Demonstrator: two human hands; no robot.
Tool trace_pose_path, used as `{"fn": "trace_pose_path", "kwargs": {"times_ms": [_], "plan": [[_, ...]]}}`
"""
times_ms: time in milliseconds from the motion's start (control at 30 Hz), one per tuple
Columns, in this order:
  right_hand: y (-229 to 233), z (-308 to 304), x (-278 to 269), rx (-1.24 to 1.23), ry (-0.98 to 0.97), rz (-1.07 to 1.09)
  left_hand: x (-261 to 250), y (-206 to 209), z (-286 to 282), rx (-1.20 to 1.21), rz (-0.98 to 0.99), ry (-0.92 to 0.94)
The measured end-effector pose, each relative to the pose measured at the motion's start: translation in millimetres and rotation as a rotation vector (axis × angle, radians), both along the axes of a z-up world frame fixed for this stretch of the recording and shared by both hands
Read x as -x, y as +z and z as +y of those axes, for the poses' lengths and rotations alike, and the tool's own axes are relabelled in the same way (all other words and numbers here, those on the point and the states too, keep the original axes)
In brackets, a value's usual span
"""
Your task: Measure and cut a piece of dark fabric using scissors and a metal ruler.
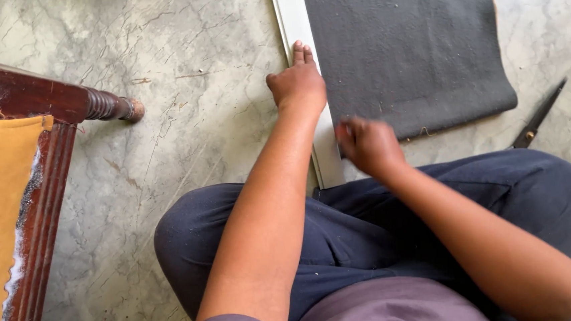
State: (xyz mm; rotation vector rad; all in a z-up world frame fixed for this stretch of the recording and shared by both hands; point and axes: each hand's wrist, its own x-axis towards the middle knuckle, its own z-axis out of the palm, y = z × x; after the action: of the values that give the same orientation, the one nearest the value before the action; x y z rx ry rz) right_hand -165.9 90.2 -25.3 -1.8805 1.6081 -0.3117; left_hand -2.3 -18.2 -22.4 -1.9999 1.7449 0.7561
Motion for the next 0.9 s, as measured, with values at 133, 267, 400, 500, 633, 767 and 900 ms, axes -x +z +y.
{"fn": "trace_pose_path", "kwargs": {"times_ms": [133,267,400,500,633,767,900], "plan": [[20.6,32.3,11.5,-0.095,0.008,0.01,-0.4,13.2,4.8,-0.01,0.0,-0.023],[63.4,14.6,10.1,-0.131,0.075,0.038,-3.0,11.7,4.7,-0.001,0.025,0.004],[83.2,-22.8,9.0,-0.145,-0.178,-0.035,-3.3,20.1,5.8,-0.031,0.029,-0.004],[11.0,-20.2,19.3,-0.442,-0.209,-0.42,1.1,33.1,5.3,-0.053,0.015,-0.021],[10.9,-3.9,-6.7,-0.482,-0.076,-0.47,-1.9,31.5,2.1,-0.083,-0.03,-0.035],[35.8,-10.7,-12.4,-0.318,0.036,-0.094,5.5,36.9,-7.3,-0.084,-0.106,-0.085],[27.5,-10.3,-12.5,-0.237,0.057,-0.141,6.8,45.8,-29.7,-0.096,-0.226,-0.169]]}}
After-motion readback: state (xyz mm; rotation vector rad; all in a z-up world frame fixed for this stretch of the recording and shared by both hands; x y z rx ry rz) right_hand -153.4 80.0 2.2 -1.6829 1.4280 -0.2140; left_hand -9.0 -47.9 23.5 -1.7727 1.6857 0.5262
